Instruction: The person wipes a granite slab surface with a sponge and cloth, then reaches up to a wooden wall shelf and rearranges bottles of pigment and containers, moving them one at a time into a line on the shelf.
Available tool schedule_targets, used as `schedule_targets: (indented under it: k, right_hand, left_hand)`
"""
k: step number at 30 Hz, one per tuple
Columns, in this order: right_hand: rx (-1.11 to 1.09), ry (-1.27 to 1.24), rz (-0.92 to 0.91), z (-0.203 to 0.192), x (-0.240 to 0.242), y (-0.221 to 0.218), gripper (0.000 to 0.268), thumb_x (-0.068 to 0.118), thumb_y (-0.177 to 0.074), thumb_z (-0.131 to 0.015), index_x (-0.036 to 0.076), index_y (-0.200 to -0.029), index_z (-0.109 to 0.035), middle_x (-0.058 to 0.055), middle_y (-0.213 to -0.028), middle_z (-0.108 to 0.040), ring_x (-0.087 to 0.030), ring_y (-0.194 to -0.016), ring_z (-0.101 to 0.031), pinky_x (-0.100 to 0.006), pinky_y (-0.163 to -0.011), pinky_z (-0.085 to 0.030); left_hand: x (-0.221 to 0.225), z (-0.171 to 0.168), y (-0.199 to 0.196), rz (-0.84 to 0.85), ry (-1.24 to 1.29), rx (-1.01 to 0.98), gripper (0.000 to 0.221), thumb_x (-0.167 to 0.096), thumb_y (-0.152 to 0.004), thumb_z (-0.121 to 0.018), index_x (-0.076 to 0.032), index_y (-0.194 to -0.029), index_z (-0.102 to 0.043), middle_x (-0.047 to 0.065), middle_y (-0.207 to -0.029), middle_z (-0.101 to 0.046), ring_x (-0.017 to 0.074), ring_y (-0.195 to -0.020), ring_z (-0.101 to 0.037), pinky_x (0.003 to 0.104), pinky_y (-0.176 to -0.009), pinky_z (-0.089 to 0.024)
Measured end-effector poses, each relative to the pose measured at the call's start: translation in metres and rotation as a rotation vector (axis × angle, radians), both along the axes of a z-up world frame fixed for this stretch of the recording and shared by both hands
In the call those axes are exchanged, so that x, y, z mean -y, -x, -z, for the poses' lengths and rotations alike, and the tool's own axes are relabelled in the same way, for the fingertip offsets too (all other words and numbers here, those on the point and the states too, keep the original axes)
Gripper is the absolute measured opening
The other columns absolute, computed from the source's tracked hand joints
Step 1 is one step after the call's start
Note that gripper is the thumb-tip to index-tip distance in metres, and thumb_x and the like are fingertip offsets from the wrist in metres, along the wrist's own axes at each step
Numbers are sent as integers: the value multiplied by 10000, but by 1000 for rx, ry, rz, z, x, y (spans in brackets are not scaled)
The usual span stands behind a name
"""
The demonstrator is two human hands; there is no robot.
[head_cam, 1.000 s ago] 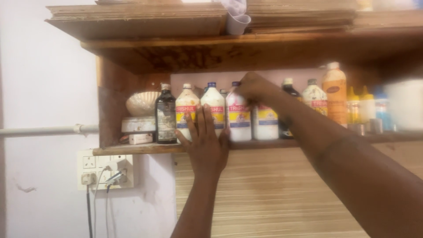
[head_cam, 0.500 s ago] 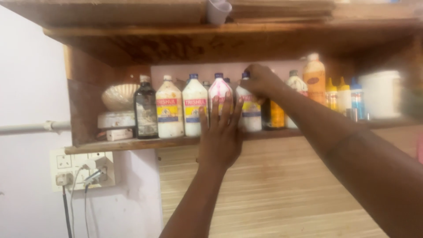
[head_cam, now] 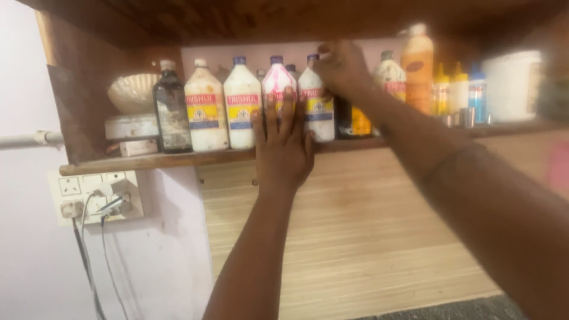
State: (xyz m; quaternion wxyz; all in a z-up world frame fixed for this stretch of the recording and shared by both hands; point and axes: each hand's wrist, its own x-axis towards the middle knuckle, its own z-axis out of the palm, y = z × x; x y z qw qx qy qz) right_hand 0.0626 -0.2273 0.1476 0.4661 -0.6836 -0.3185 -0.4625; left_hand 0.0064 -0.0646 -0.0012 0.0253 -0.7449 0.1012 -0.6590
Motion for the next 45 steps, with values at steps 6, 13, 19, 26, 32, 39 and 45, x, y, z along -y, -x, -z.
schedule_targets:
  k: [6, 13, 19, 26, 32, 39, 45]
  right_hand:
    - [356, 579, 897, 2, 53, 36, 365, 266, -939, -689, 32, -1218, -679, -231, -1117, -705, -377, -1040, -669, -558, -881, -520]
    - [-198, 677, 522, -10, 93, 26, 568, 275, -932, -673, 161, -1476, -555, -143, -1308, -702, -325, -1230, -634, -499, -1131, -443]
    - [-47, 832, 676, -16, 120, 25, 906, 270, -748, -895, 149, -1527, -447, -202, -1528, -464, -373, -1349, -492, -511, -1133, -417]
    - [-140, 648, 395, -11, 143, -16, 1112, 356, -745, -907, 130, -1601, -234, -240, -1554, -443, -394, -1419, -454, -450, -1172, -398]
    - [-258, 712, 412, 1, 133, 31, 1214, 328, -689, -921, 236, -1636, -168, -244, -1419, -580, -379, -1342, -565, -429, -1126, -477]
    - [-71, 707, 316, 11, 147, -16, 1232, 273, -668, -912, 174, -1614, -128, -270, -1364, -582, -415, -1274, -571, -450, -1068, -487]
    - [335, 268, 707, 74, 195, -1, 942, 365, -741, -912, 108, -1468, -370, -274, -1443, -528, -429, -1297, -540, -509, -997, -474]
  left_hand:
    - [44, -36, -14, 14, -51, 54, 614, -359, -1053, -410, -115, -1607, -304, 77, -1676, -242, 322, -1558, -184, 646, -1241, -68]
    - [106, -101, 38, -32, -15, -392, 666, -392, -1013, -548, -148, -1586, -311, 73, -1545, -501, 284, -1573, -237, 728, -1219, 22]
    - [109, -118, 0, -101, 85, -511, 951, -461, -853, -707, -135, -1574, -181, 148, -1495, -490, 314, -1504, -269, 809, -1088, 96]
    - [130, -124, 32, -92, 235, -540, 1105, -614, -811, -717, -83, -1611, -172, 143, -1443, -588, 276, -1484, -391, 798, -1168, 55]
    - [132, -117, -3, -155, 257, -445, 939, -633, -788, -694, -36, -1452, -401, 144, -1457, -546, 278, -1480, -363, 791, -1149, 43]
    - [132, -118, 9, -60, 337, -489, 963, -651, -823, -646, -26, -1497, -356, 167, -1503, -497, 277, -1517, -326, 772, -1187, 87]
    - [122, -113, -6, -8, 263, -419, 1068, -611, -801, -664, -20, -1562, -203, 192, -1561, -395, 298, -1516, -252, 774, -1133, 95]
